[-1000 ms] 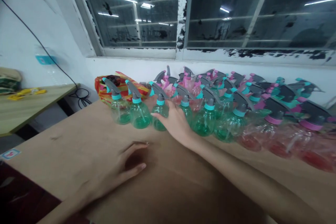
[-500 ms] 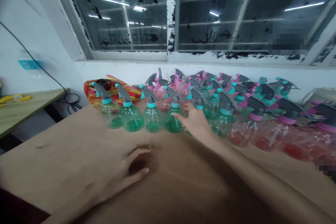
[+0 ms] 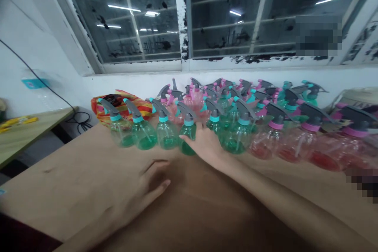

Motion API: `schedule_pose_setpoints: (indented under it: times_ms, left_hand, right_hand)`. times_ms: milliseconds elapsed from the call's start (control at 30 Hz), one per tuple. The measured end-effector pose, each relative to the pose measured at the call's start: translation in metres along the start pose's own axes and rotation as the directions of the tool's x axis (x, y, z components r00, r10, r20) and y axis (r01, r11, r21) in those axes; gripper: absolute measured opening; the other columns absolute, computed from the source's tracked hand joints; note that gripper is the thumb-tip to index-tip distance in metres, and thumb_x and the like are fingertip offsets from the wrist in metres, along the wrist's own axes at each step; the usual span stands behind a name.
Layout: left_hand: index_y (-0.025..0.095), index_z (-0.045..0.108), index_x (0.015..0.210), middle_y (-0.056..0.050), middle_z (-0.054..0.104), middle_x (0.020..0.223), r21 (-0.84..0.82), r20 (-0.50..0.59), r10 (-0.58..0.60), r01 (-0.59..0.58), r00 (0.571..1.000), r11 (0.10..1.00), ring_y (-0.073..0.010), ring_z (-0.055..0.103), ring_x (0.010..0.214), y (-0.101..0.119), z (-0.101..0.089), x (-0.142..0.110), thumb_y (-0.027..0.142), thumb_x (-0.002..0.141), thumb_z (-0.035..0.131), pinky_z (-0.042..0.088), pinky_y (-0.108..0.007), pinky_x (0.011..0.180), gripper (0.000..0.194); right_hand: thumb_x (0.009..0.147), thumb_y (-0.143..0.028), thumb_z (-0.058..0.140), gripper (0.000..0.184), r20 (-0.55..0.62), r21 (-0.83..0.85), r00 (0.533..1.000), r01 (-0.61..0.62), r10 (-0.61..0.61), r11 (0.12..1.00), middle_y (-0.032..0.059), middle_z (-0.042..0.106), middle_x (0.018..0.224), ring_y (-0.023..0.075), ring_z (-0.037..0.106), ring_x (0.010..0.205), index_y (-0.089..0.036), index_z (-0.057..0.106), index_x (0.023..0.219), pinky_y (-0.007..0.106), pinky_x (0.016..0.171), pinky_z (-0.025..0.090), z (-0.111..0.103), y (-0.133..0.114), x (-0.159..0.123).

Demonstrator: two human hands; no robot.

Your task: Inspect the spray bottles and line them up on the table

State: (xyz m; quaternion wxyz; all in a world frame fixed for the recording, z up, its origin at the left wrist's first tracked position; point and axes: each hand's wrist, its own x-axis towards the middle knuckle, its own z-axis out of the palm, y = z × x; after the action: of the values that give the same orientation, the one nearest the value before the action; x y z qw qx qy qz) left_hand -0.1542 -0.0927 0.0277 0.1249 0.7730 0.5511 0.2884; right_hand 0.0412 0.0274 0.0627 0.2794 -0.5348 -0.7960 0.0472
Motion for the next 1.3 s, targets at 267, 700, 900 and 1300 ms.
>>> schedule_pose_setpoints:
  times_ms: [267,700,900,1300]
  left_hand:
    - [0.026,0.017,0.142,-0.01,0.035,0.142,-0.106,-0.035,-0.01,0.006,0.999,0.994,-0.0304,0.035,0.13,0.02,0.032,0.029,0.043,0.078,0.066,0.031,-0.049,0.104,0.082]
    - [0.025,0.032,0.135,-0.008,0.056,0.119,-0.116,0.239,0.189,-0.165,0.953,0.979,-0.0338,0.052,0.11,0.115,0.073,0.044,0.051,0.073,0.07,0.042,-0.053,0.09,0.077]
    - [0.023,0.034,0.134,-0.01,0.052,0.125,-0.237,0.265,0.313,-0.253,0.912,0.938,-0.0325,0.047,0.118,0.145,0.104,0.059,0.046,0.07,0.075,0.037,-0.052,0.098,0.079]
    - [0.015,0.023,0.143,-0.017,0.03,0.147,0.012,0.414,0.353,-0.392,0.839,0.92,-0.034,0.026,0.134,0.102,0.106,0.081,0.063,0.076,0.061,0.023,-0.053,0.107,0.091]
  right_hand:
    - [0.082,-0.063,0.043,0.061,0.02,-0.081,0.995,0.101,-0.099,0.992,0.0161,0.069,0.09,0.034,0.068,0.072,-0.009,0.058,0.107,0.04,0.054,0.046,-0.032,0.001,-0.06]
    - [0.07,-0.056,0.066,0.062,0.04,0.322,0.976,0.19,-0.214,0.927,0.0106,0.062,0.117,0.0289,0.06,0.104,-0.023,0.05,0.12,0.039,0.079,0.052,-0.107,0.091,-0.117]
    - [0.076,-0.039,0.066,0.042,-0.035,0.679,0.986,0.144,-0.164,0.719,0.0016,0.065,0.108,0.0205,0.063,0.095,-0.029,0.051,0.113,0.034,0.082,0.052,-0.116,0.099,-0.118]
    - [0.084,-0.034,0.058,0.017,-0.052,0.679,0.995,0.1,-0.089,0.727,0.0004,0.065,0.091,0.0185,0.063,0.084,-0.028,0.059,0.099,0.036,0.083,0.05,-0.109,0.112,-0.101]
